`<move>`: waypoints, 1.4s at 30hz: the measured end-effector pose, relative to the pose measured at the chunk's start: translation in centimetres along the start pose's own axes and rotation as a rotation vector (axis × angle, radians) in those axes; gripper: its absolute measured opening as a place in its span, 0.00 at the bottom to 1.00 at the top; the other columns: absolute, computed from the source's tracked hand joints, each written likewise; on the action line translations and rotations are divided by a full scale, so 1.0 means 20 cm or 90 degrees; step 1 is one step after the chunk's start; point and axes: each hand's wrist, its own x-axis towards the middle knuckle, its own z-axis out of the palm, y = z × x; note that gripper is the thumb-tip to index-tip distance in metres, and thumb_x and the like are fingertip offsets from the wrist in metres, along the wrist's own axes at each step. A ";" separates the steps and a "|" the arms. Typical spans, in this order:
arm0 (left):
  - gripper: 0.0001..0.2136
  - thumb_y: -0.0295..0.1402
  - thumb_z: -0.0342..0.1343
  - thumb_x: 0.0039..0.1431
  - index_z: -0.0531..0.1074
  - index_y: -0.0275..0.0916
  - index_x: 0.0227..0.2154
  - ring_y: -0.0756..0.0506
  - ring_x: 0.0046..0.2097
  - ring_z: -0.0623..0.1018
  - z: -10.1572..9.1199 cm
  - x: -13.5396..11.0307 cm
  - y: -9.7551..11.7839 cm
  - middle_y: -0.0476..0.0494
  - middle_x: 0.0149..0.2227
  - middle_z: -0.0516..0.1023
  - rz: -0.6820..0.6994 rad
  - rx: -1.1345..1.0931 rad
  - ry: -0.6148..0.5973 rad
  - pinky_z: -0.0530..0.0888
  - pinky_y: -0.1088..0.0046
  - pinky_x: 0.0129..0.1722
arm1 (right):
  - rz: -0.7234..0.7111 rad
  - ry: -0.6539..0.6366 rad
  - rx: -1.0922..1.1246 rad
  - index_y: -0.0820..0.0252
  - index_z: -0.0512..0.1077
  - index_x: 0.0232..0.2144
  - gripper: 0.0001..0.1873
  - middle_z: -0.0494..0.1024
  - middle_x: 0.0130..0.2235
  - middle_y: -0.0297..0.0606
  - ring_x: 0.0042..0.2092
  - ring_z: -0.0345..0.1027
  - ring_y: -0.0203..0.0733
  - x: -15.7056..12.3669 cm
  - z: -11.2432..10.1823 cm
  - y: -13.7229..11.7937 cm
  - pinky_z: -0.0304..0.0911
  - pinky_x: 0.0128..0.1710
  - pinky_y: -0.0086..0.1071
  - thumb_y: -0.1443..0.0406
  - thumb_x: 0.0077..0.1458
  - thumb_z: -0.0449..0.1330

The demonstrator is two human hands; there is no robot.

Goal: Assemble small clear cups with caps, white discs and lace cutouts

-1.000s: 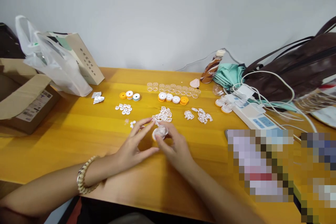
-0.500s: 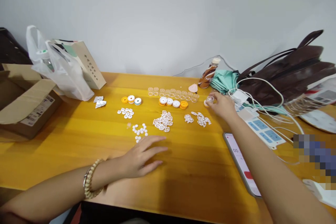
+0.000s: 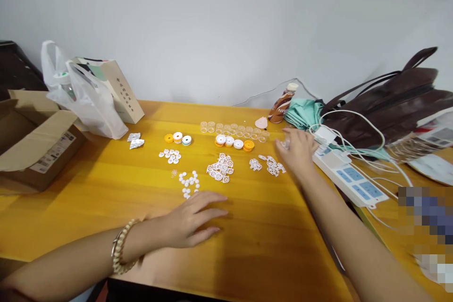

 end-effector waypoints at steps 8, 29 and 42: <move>0.15 0.30 0.44 0.61 0.63 0.37 0.50 0.42 0.53 0.65 -0.18 -0.05 -0.07 0.38 0.51 0.67 -0.022 0.102 0.033 0.65 0.60 0.52 | -0.214 -0.157 0.362 0.52 0.67 0.41 0.10 0.74 0.39 0.40 0.43 0.65 0.46 -0.41 -0.06 -0.55 0.55 0.44 0.41 0.67 0.56 0.52; 0.23 0.45 0.51 0.53 0.63 0.38 0.49 0.43 0.48 0.71 -0.53 -0.15 -0.92 0.39 0.48 0.67 -0.511 0.128 0.203 0.69 0.67 0.46 | -0.213 -0.167 0.390 0.57 0.43 0.17 0.20 0.48 0.17 0.26 0.19 0.44 0.31 -0.57 0.01 -0.59 0.43 0.21 0.29 0.71 0.55 0.48; 0.20 0.39 0.51 0.54 0.65 0.35 0.49 0.42 0.49 0.70 -0.55 -0.09 -0.91 0.39 0.48 0.70 -0.452 0.173 0.103 0.65 0.63 0.51 | -0.108 -0.223 0.426 0.56 0.43 0.17 0.19 0.46 0.18 0.26 0.19 0.41 0.31 -0.56 0.01 -0.58 0.42 0.19 0.27 0.66 0.55 0.48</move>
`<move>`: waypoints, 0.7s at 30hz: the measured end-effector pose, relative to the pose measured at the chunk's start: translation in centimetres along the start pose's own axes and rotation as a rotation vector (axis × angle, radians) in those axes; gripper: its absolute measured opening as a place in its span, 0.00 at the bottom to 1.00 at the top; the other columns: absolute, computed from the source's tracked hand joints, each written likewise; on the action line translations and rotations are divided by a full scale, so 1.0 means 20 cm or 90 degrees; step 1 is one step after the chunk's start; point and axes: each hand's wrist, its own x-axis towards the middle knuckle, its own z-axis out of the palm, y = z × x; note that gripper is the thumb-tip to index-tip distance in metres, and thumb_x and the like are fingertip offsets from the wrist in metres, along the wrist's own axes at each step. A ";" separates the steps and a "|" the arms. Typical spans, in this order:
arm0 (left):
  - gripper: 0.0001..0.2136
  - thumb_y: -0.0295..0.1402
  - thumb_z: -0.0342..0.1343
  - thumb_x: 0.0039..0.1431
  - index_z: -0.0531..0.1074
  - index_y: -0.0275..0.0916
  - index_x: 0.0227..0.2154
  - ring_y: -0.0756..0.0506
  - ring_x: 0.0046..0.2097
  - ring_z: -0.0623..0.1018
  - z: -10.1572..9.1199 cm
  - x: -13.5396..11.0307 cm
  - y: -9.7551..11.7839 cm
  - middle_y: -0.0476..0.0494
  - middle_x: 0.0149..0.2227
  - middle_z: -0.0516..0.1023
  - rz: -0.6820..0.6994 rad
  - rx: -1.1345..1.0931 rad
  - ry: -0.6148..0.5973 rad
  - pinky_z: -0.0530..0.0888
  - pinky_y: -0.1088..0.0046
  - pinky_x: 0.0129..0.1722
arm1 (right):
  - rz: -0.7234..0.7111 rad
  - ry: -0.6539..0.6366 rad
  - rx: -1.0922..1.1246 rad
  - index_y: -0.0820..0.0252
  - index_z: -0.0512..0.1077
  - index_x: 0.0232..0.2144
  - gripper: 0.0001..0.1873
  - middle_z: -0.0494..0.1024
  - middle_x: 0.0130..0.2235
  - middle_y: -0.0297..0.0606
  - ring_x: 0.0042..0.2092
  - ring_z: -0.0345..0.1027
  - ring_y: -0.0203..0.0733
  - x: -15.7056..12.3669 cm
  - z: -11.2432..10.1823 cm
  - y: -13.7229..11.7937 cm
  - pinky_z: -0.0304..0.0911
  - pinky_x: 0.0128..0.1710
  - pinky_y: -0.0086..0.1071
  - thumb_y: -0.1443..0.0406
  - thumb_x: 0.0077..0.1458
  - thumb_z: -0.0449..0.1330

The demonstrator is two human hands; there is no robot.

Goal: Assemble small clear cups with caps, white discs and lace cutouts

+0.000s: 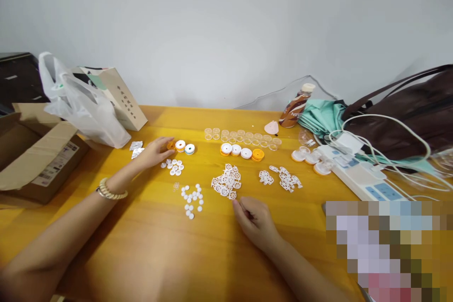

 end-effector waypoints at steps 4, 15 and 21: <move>0.17 0.37 0.53 0.53 0.68 0.36 0.45 0.42 0.44 0.73 0.02 0.03 0.00 0.39 0.43 0.73 -0.019 0.017 0.009 0.69 0.65 0.45 | 0.009 -0.003 0.010 0.56 0.43 0.17 0.19 0.45 0.18 0.26 0.19 0.41 0.31 -0.01 0.00 0.01 0.42 0.18 0.27 0.66 0.55 0.48; 0.15 0.34 0.52 0.54 0.67 0.34 0.44 0.41 0.44 0.73 -0.03 0.01 0.06 0.37 0.43 0.73 -0.024 0.047 0.079 0.69 0.62 0.46 | 0.012 -0.015 0.025 0.56 0.44 0.17 0.20 0.45 0.18 0.26 0.20 0.40 0.30 -0.01 0.00 0.02 0.42 0.18 0.27 0.65 0.56 0.48; 0.16 0.35 0.51 0.57 0.63 0.40 0.49 0.45 0.44 0.73 -0.07 -0.14 0.41 0.41 0.44 0.72 0.174 -0.005 0.061 0.70 0.65 0.45 | 0.045 -0.015 0.051 0.57 0.44 0.17 0.20 0.45 0.19 0.26 0.20 0.39 0.30 -0.01 0.00 0.02 0.41 0.18 0.27 0.64 0.56 0.48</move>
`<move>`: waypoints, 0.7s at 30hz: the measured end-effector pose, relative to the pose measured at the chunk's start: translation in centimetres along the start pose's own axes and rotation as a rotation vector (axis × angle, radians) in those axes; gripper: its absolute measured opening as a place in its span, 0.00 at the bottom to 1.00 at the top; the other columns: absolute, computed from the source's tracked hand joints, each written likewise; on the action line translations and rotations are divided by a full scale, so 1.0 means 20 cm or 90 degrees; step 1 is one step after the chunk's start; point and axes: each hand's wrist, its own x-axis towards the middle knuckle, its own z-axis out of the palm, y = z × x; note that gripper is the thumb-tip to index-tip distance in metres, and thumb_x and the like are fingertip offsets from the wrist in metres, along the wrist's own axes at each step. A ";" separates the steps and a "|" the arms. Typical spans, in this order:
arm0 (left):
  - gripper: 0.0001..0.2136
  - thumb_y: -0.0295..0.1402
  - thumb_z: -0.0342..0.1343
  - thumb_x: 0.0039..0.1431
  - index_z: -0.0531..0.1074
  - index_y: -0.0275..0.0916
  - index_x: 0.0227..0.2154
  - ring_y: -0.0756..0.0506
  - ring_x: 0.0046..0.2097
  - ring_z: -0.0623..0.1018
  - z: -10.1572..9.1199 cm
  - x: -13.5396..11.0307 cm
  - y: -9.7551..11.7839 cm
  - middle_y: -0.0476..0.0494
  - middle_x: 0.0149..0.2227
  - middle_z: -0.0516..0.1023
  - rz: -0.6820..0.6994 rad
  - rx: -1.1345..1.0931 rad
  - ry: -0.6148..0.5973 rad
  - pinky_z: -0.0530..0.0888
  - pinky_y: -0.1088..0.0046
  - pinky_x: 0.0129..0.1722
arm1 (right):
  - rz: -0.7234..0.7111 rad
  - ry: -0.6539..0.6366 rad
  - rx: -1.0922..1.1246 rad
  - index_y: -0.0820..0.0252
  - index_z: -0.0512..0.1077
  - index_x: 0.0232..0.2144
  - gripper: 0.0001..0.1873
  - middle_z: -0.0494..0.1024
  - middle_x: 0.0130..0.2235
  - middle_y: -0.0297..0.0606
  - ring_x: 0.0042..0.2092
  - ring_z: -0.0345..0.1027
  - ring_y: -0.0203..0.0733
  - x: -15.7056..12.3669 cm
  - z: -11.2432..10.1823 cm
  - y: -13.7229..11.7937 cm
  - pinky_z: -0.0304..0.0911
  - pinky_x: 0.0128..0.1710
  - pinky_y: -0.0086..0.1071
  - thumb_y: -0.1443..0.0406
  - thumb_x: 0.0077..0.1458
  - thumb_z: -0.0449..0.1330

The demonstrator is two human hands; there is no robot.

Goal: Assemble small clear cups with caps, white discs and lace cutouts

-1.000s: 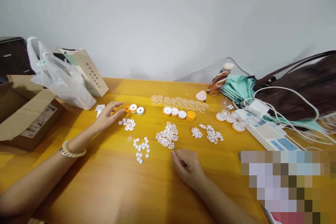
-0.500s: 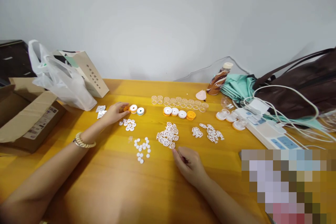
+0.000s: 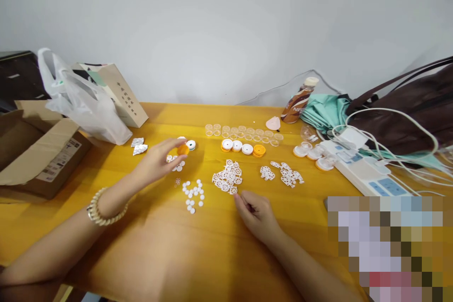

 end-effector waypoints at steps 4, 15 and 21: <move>0.18 0.33 0.50 0.58 0.61 0.40 0.52 0.44 0.49 0.71 0.03 -0.02 0.13 0.40 0.47 0.71 0.027 -0.032 -0.020 0.69 0.62 0.49 | 0.014 0.000 -0.002 0.57 0.44 0.17 0.20 0.45 0.19 0.26 0.21 0.40 0.30 0.00 -0.01 0.00 0.41 0.18 0.27 0.63 0.56 0.48; 0.18 0.27 0.50 0.57 0.61 0.37 0.51 0.46 0.45 0.72 0.26 -0.24 0.46 0.39 0.44 0.71 0.138 -0.162 -0.177 0.72 0.68 0.45 | 0.069 -0.005 0.067 0.57 0.49 0.16 0.20 0.48 0.18 0.26 0.20 0.44 0.30 0.01 -0.02 -0.02 0.45 0.19 0.27 0.60 0.56 0.49; 0.19 0.31 0.47 0.60 0.57 0.34 0.54 0.45 0.43 0.72 0.28 -0.26 0.48 0.37 0.42 0.72 0.176 -0.098 -0.097 0.73 0.66 0.42 | 0.054 -0.159 0.283 0.56 0.62 0.41 0.14 0.71 0.33 0.36 0.33 0.65 0.37 0.00 0.01 -0.09 0.64 0.35 0.31 0.60 0.52 0.58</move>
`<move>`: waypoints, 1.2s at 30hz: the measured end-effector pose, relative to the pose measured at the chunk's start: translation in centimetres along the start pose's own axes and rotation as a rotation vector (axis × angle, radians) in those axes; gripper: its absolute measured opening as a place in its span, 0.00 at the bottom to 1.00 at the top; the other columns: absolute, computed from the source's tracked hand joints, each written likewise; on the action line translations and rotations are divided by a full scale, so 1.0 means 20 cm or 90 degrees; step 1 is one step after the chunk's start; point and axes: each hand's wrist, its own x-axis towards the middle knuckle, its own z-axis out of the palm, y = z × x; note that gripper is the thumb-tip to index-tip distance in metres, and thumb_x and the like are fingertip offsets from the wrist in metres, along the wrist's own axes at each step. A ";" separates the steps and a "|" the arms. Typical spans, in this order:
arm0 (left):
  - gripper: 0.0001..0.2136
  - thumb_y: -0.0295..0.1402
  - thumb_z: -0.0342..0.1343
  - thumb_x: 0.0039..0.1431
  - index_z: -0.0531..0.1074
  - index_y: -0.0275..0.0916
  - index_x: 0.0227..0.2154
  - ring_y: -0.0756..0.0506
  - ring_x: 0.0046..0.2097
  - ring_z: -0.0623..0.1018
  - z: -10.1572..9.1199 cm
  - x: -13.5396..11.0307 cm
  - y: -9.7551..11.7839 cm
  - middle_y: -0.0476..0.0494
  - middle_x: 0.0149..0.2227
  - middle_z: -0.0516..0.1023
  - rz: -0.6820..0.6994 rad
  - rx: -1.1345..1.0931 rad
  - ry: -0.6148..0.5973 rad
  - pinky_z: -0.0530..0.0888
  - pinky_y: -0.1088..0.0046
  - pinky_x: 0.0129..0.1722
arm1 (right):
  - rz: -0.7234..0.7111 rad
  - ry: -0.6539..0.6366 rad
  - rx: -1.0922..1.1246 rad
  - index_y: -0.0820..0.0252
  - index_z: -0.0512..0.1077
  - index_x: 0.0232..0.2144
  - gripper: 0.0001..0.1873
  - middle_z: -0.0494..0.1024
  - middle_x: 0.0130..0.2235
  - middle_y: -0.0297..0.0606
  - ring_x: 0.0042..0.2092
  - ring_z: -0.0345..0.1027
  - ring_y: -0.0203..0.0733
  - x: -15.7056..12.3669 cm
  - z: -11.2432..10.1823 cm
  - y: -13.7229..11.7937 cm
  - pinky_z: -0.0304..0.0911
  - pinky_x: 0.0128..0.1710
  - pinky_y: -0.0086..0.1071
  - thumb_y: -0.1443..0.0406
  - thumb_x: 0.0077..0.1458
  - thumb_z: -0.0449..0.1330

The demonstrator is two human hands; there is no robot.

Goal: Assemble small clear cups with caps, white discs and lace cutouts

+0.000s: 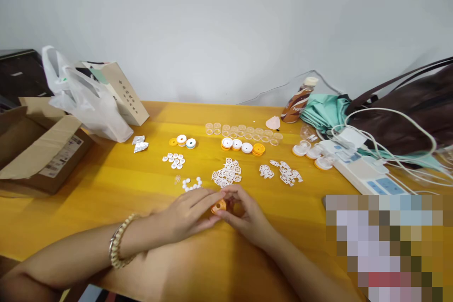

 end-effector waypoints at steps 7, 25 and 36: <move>0.21 0.39 0.50 0.58 0.59 0.34 0.52 0.44 0.45 0.72 -0.09 -0.02 -0.04 0.37 0.45 0.72 0.012 0.032 0.002 0.72 0.67 0.44 | 0.109 0.025 0.073 0.58 0.67 0.35 0.10 0.72 0.29 0.34 0.31 0.67 0.36 0.00 0.02 0.01 0.65 0.32 0.30 0.59 0.52 0.57; 0.09 0.36 0.48 0.59 0.71 0.38 0.32 0.48 0.35 0.73 -0.31 -0.18 -0.46 0.45 0.32 0.74 -0.317 0.112 0.188 0.70 0.70 0.38 | 0.124 0.155 0.108 0.55 0.69 0.43 0.21 0.76 0.36 0.39 0.37 0.70 0.39 0.02 -0.04 0.00 0.68 0.40 0.35 0.60 0.45 0.64; 0.08 0.34 0.50 0.59 0.70 0.36 0.30 0.48 0.34 0.72 0.09 0.07 -0.10 0.45 0.31 0.73 -0.035 0.052 -0.095 0.68 0.71 0.34 | -0.025 0.191 -0.142 0.57 0.69 0.39 0.14 0.72 0.32 0.37 0.29 0.63 0.37 0.01 -0.07 0.02 0.63 0.28 0.31 0.62 0.47 0.61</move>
